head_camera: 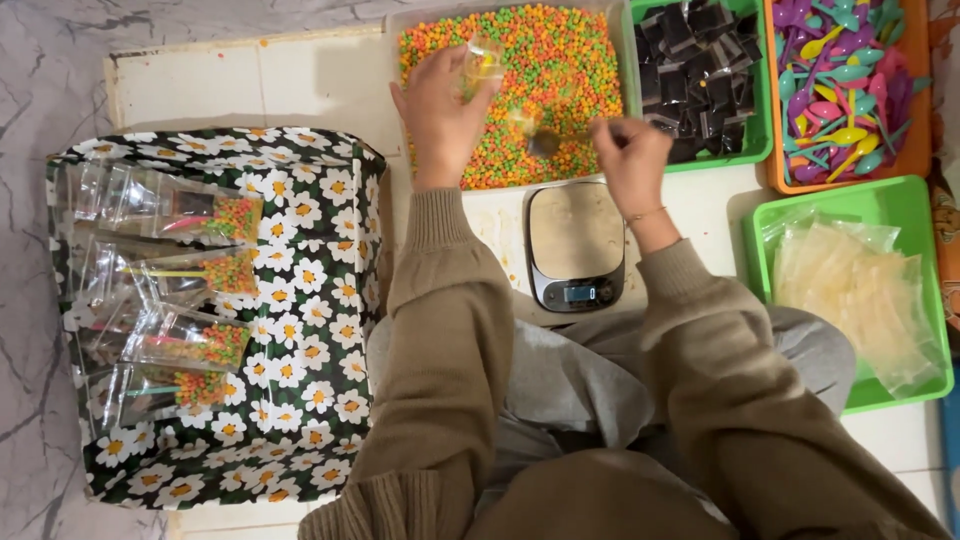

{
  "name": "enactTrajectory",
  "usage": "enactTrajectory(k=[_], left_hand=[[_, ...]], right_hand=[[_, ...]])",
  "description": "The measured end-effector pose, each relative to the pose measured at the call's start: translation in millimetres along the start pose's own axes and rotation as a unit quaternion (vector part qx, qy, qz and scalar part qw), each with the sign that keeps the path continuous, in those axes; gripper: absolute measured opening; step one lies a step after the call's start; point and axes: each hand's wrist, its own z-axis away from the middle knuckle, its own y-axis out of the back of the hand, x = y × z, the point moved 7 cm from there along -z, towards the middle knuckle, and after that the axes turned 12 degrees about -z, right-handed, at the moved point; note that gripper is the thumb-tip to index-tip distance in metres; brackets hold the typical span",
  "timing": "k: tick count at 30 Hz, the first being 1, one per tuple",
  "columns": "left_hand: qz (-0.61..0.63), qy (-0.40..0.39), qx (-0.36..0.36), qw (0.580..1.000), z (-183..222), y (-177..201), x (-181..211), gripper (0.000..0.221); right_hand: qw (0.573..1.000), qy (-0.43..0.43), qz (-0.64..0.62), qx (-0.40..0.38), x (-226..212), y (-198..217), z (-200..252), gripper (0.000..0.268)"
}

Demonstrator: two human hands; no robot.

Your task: The person is manually packaging colorful sprinkles into small plastic bags, weighing each bag on a digital scale to ensure consistency.

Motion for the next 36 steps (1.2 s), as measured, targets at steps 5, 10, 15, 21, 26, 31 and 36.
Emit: enactTrajectory(k=[5,10,15,21,26,31,36], left_hand=[[0.031,0.026,0.006,0.999,-1.0,-0.3,-6.6,0.036],[0.027,0.044,0.001,0.999,-2.8,-0.4,-12.3,0.038],[-0.005,0.048,-0.019,0.999,-1.6,-1.7,-13.8,0.061],[-0.05,0.022,-0.013,0.998,2.8,-16.0,-19.4,0.077],[-0.052,0.009,-0.024,0.998,5.2,-18.2,-17.1,0.075],[-0.031,-0.008,-0.009,0.999,8.2,-19.7,-12.0,0.071],[-0.02,-0.024,-0.017,0.999,7.5,-23.6,-12.6,0.076]], right_hand=[[0.965,-0.211,-0.145,-0.058,49.6,-45.0,31.1,0.022],[0.846,-0.396,-0.356,-0.015,78.1,-65.9,49.7,0.016],[0.815,-0.429,-0.388,0.04,93.6,-46.3,42.5,0.016],[0.832,-0.382,-0.392,0.095,78.3,-9.1,0.9,0.013],[0.883,-0.301,-0.345,0.099,37.1,20.9,-45.4,0.019],[0.914,-0.209,-0.334,0.094,0.6,30.7,-82.0,0.021],[0.965,-0.073,-0.245,0.049,-36.5,18.5,-93.5,0.02]])
